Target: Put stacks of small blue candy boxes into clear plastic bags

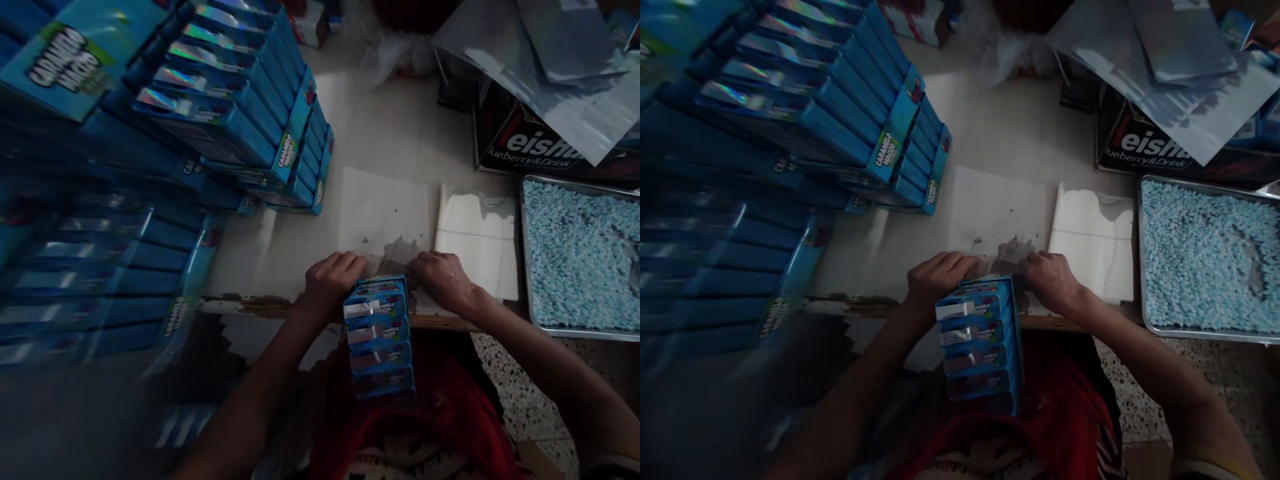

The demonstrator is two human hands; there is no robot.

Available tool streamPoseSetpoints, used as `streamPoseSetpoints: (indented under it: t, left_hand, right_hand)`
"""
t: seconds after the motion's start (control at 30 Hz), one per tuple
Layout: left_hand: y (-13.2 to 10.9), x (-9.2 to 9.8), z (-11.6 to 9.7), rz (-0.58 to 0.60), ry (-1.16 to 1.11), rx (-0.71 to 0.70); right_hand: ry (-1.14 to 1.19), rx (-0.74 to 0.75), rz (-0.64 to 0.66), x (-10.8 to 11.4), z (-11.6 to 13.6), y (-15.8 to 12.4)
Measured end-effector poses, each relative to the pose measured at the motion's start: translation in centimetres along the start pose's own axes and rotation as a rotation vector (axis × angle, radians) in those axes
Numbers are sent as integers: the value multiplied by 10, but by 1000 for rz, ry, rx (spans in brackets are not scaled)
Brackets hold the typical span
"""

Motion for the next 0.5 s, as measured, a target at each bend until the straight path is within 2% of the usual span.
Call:
streamPoseSetpoints:
  t: [0.07, 0.13, 0.27, 0.33, 0.4, 0.5]
  left_hand:
    - [-1, 10, 5, -21, -26, 60]
    - [0, 21, 12, 13, -37, 140]
    - [-2, 55, 14, 95, -100, 199]
    - [-8, 79, 14, 22, -183, 271]
    - [-19, 100, 15, -109, -241, 371]
    - [-40, 114, 8, -308, -277, 483]
  right_hand:
    - [48, -41, 11, -2, 2, -1]
    - [107, -104, 15, 2, 1, 2]
    - [148, -191, -40, 28, -1, -1]
    - [136, -193, -121, 46, 4, -12]
    - [129, -164, -255, 62, 14, -27]
    - [100, -92, -561, 80, 37, -58]
Point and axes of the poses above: each hand's wrist, its own y-axis towards the middle knuckle, its own x-axis out of the back of the hand, z = x × y, the point moved 10 cm from there along y, towards the middle knuckle, and after that the axes turned 4 degrees about x, right-handed, at the moved point
